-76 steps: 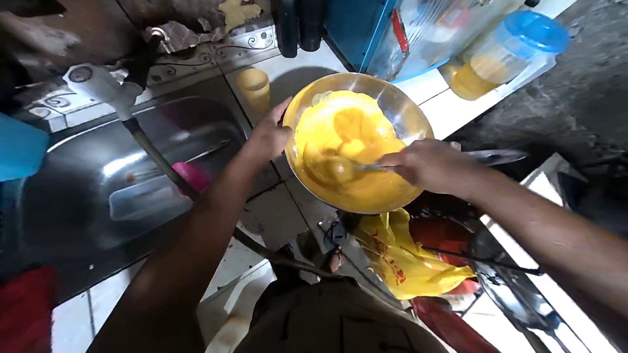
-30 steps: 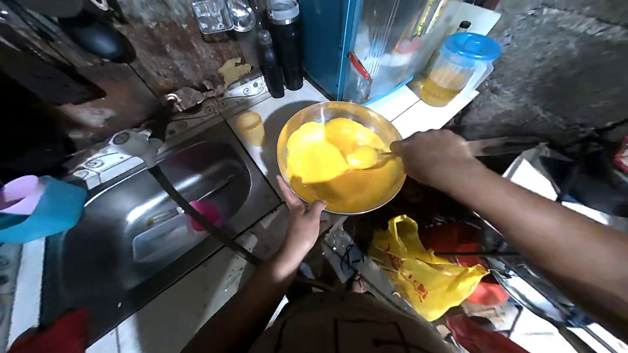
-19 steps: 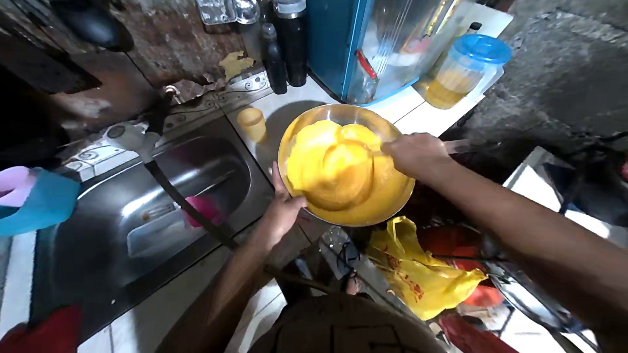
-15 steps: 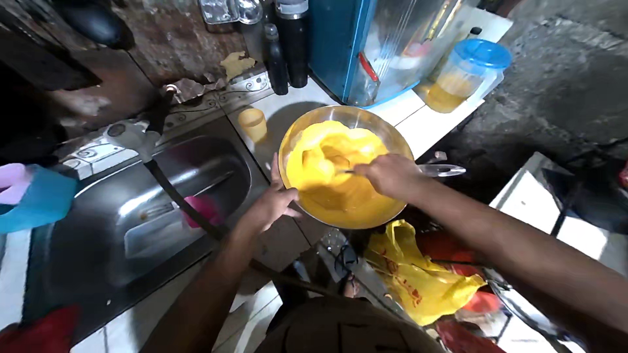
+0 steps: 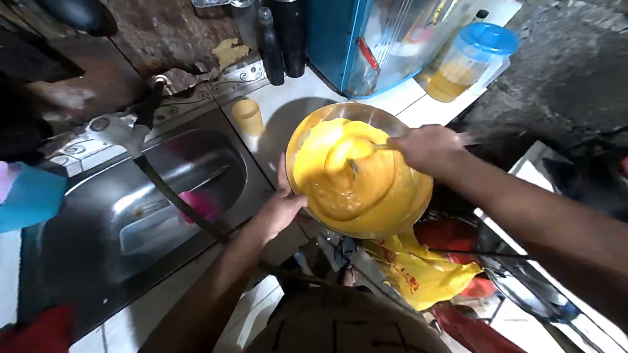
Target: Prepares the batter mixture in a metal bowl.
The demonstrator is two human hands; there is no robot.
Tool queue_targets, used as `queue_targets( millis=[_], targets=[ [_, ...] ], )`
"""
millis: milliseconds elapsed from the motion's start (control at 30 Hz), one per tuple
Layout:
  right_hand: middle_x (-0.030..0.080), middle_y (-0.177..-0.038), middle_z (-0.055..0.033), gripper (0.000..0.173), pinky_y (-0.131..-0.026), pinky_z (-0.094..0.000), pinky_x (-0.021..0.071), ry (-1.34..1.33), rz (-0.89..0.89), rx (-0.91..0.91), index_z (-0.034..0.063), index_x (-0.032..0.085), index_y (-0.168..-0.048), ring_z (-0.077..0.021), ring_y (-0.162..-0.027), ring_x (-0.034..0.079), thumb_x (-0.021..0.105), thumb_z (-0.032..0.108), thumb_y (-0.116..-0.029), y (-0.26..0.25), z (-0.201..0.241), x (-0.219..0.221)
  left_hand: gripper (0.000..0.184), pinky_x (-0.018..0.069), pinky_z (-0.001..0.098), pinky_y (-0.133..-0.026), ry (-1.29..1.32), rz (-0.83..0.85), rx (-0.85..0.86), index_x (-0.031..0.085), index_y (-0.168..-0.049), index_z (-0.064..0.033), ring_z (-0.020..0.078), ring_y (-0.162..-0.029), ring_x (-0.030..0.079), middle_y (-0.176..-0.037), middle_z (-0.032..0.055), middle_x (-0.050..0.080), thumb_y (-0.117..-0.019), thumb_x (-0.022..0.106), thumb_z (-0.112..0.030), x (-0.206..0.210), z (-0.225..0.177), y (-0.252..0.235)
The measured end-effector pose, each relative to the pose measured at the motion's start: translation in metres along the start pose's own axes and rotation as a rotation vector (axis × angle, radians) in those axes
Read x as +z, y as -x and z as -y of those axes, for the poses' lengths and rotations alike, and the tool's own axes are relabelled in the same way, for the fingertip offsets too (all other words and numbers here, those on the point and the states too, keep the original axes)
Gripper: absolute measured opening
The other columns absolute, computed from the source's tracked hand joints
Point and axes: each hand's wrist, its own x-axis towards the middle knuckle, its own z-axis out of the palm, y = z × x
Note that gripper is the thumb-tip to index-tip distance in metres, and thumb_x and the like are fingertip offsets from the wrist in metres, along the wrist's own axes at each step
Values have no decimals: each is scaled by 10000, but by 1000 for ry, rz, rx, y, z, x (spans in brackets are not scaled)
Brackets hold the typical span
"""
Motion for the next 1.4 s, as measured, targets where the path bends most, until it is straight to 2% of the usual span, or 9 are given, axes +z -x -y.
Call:
queue_targets(
  millis=[133,300,467,567,767,933,1133,1267,1400],
  targets=[
    [724,-920,-175,246,-777,-599,558,-85,-40,-257,155,731,-1209,-414,-916,707,626,71,-1003,21,15,13,1052,641,406,-695,76,-66,25,-122,-1617,-316,234,-1046,698,-1625,170,247,-912,561,66,13,3,4],
    [715,-1080,-230,344,-797,-615,553,14,56,53,150,689,-1290,-463,-1029,688,604,15,-984,14,0,1,1097,657,435,-665,151,-79,85,-136,-1611,-341,256,-1034,714,-1636,156,235,-877,560,83,29,9,9],
    [731,-951,-163,260,-799,-588,558,-58,-5,-212,167,738,-1200,-398,-935,707,645,57,-984,27,-3,23,1076,653,456,-625,201,-191,93,-113,-1619,-320,277,-982,725,-1637,166,228,-873,547,85,29,14,9],
    [714,-1076,-225,324,-795,-625,557,-9,77,63,174,694,-1270,-463,-1025,689,605,31,-992,13,-6,12,1069,656,446,-660,173,-166,87,-129,-1617,-303,261,-1036,712,-1656,154,179,-874,545,65,29,17,9],
    [729,-958,-187,412,-678,-586,551,-24,-156,-159,218,718,-1291,-429,-862,711,599,-12,-970,34,20,5,1071,653,451,-655,206,-182,104,-124,-1616,-345,270,-999,720,-1639,160,214,-886,546,64,31,17,8],
    [658,-811,-210,420,-443,-567,453,98,-646,-170,178,712,-1300,-453,-608,641,592,-28,-954,85,-17,-22,1059,657,463,-631,244,-186,72,-89,-1615,-375,304,-927,736,-1594,175,309,-892,541,74,29,17,7],
    [616,-773,-227,438,-444,-608,406,46,-813,-160,191,659,-1384,-485,-589,598,427,73,-1032,96,-36,-29,1071,653,478,-638,247,-176,78,-83,-1611,-414,317,-946,729,-1569,189,340,-886,535,75,26,16,4],
    [695,-822,-205,260,-514,-587,480,70,-468,24,179,756,-1170,-466,-706,677,612,63,-987,77,-13,-17,1078,651,461,-644,235,-173,64,-104,-1609,-409,301,-940,730,-1601,181,293,-886,529,81,26,15,5],
    [707,-1067,-270,381,-744,-646,543,-66,-14,201,151,675,-1322,-506,-996,687,595,4,-979,15,8,5,1089,650,438,-635,192,-166,42,-125,-1605,-398,279,-923,733,-1621,182,244,-883,537,78,24,12,3]
  ],
)
